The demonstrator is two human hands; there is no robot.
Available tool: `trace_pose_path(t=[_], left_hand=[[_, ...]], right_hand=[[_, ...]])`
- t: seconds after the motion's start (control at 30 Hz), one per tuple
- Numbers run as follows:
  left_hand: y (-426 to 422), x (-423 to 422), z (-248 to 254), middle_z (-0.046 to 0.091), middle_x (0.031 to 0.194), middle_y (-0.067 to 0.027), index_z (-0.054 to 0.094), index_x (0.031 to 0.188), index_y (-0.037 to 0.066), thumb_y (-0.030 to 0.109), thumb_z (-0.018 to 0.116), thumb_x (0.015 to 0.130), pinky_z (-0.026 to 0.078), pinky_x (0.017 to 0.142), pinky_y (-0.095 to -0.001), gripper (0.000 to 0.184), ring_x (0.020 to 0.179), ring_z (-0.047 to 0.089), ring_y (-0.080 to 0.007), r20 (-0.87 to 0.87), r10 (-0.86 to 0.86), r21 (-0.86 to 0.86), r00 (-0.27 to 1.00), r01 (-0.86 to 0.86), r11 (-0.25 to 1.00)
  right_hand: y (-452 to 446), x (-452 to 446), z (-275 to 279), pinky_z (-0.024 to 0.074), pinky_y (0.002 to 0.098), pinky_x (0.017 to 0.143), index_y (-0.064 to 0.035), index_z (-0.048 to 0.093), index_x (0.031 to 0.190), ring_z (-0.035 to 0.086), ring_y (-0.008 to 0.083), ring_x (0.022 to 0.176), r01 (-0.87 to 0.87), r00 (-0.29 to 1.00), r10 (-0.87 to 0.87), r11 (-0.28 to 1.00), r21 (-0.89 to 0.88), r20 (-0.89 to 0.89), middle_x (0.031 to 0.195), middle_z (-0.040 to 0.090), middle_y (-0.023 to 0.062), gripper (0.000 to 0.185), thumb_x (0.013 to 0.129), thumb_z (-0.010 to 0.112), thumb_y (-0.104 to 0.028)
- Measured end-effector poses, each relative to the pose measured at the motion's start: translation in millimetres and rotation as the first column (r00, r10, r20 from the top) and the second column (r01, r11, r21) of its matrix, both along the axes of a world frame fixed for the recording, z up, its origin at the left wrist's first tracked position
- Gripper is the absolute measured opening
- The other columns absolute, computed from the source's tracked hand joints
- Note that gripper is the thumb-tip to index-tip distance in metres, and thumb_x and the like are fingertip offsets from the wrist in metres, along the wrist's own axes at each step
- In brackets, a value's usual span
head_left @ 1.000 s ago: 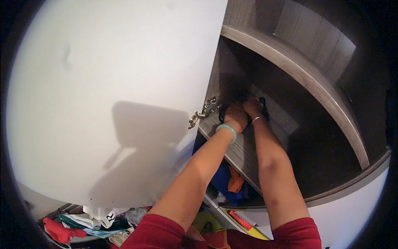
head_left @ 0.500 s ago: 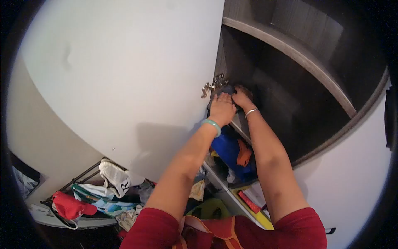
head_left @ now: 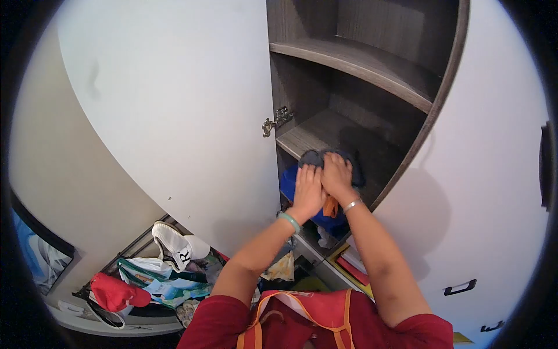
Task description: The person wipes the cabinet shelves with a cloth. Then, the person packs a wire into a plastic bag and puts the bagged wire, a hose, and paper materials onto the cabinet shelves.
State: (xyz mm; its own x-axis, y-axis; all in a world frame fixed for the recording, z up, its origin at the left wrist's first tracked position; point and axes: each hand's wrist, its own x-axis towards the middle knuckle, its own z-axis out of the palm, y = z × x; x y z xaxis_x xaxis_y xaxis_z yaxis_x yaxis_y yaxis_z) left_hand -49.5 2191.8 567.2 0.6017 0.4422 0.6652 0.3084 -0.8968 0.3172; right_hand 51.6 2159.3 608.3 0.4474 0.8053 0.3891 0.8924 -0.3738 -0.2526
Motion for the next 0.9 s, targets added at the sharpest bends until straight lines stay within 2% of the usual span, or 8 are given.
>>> trace_pose_path(t=[0.2, 0.33, 0.4, 0.43, 0.53, 0.63, 0.8, 0.9], left_hand=[[-52, 4, -28, 0.033, 0.122, -0.0245, 0.037, 0.118, -0.004, 0.006, 0.064, 0.065, 0.026, 0.098, -0.0471, 0.06, 0.115, 0.031, -0.0423, 0.058, -0.166, -0.01, 0.984, 0.167, 0.986], [-63, 10, -51, 0.034, 0.119, -0.025, 0.04, 0.112, -0.002, -0.001, 0.059, 0.07, 0.031, 0.092, -0.0429, 0.046, 0.109, 0.036, -0.0435, 0.164, -0.329, -0.324, 0.93, 0.366, 0.872], [-62, 13, -52, 0.038, 0.113, -0.0245, 0.04, 0.111, -0.001, -0.001, 0.056, 0.073, 0.033, 0.09, -0.0417, 0.041, 0.105, 0.039, -0.0425, 0.373, -0.333, -0.321, 0.866, 0.458, 0.829], [-69, 5, -25, 0.045, 0.103, -0.0187, 0.045, 0.107, 0.0, -0.004, 0.052, 0.076, 0.034, 0.087, -0.0395, 0.032, 0.098, 0.043, -0.0355, 0.417, -0.224, -0.482, 0.881, 0.423, 0.767], [-31, 3, 25, 0.045, 0.096, -0.0172, 0.047, 0.101, 0.0, -0.006, 0.049, 0.076, 0.036, 0.085, -0.0396, 0.026, 0.093, 0.044, -0.0335, 0.513, -0.109, -0.337, 0.851, 0.317, 0.886], [27, -1, 96, 0.046, 0.097, -0.0188, 0.049, 0.099, 0.0, -0.007, 0.047, 0.076, 0.037, 0.086, -0.0382, 0.024, 0.096, 0.045, -0.0352, 0.502, -0.09, -0.071, 0.86, 0.145, 0.987], [113, 10, 167, 0.044, 0.113, -0.0222, 0.046, 0.111, -0.002, -0.005, 0.046, 0.077, 0.034, 0.092, -0.0418, 0.034, 0.107, 0.042, -0.039, 0.441, -0.055, 0.14, 0.896, -0.008, 0.99], [147, 26, 169, 0.038, 0.127, -0.0208, 0.039, 0.123, -0.004, 0.007, 0.038, 0.083, 0.036, 0.09, -0.039, 0.041, 0.111, 0.042, -0.0322, 0.313, 0.14, 0.241, 0.939, -0.221, 0.945]], right_hand=[[-77, -19, 2, 0.0355, 0.0481, 0.089, -0.0009, 0.05, 0.11, 0.041, 0.0276, 0.114, 0.095, 0.986, -0.091, 0.995, -0.017, 0.136, 0.119, 0.048, 0.0119, 0.034, 0.078, 0.047, -0.011], [-95, -38, 31, 0.0398, 0.041, 0.086, -0.0027, 0.055, 0.099, 0.048, 0.0306, 0.103, 0.037, 0.998, -0.033, 0.996, -0.076, 0.052, 0.104, 0.053, 0.0158, 0.034, 0.07, 0.057, -0.02], [-94, -35, 25, 0.0422, 0.038, 0.082, -0.002, 0.055, 0.096, 0.051, 0.0337, 0.093, -0.053, 0.99, 0.074, 0.985, 0.166, -0.12, 0.1, 0.054, 0.0175, 0.03, 0.068, 0.056, -0.011], [-87, -28, 16, 0.0425, 0.0381, 0.081, -0.0012, 0.053, 0.097, 0.052, 0.0346, 0.09, -0.074, 0.982, 0.12, 0.956, 0.284, -0.148, 0.099, 0.054, 0.0183, 0.029, 0.068, 0.05, -0.002], [-39, -14, 32, 0.0418, 0.0378, 0.081, 0.0006, 0.052, 0.098, 0.052, 0.035, 0.092, -0.098, 0.906, 0.336, 0.758, 0.645, -0.258, 0.098, 0.053, 0.0186, 0.031, 0.068, 0.045, 0.004], [26, -15, 82, 0.0395, 0.0358, 0.086, 0.0018, 0.05, 0.103, 0.051, 0.0343, 0.095, -0.033, 0.854, 0.432, 0.602, 0.797, -0.291, 0.1, 0.053, 0.0186, 0.034, 0.07, 0.042, 0.004], [126, -5, 144, 0.0353, 0.0316, 0.091, 0.0034, 0.047, 0.115, 0.05, 0.0271, 0.105, 0.118, 0.623, 0.647, 0.478, 0.87, -0.44, 0.113, 0.053, 0.0174, 0.036, 0.081, 0.048, -0.006], [179, 8, 141, 0.0344, 0.035, 0.09, 0.0042, 0.048, 0.11, 0.049, 0.0341, 0.101, -0.077, 0.674, 0.655, 0.524, 0.848, -0.343, 0.108, 0.052, 0.0237, 0.036, 0.087, 0.044, -0.023]])
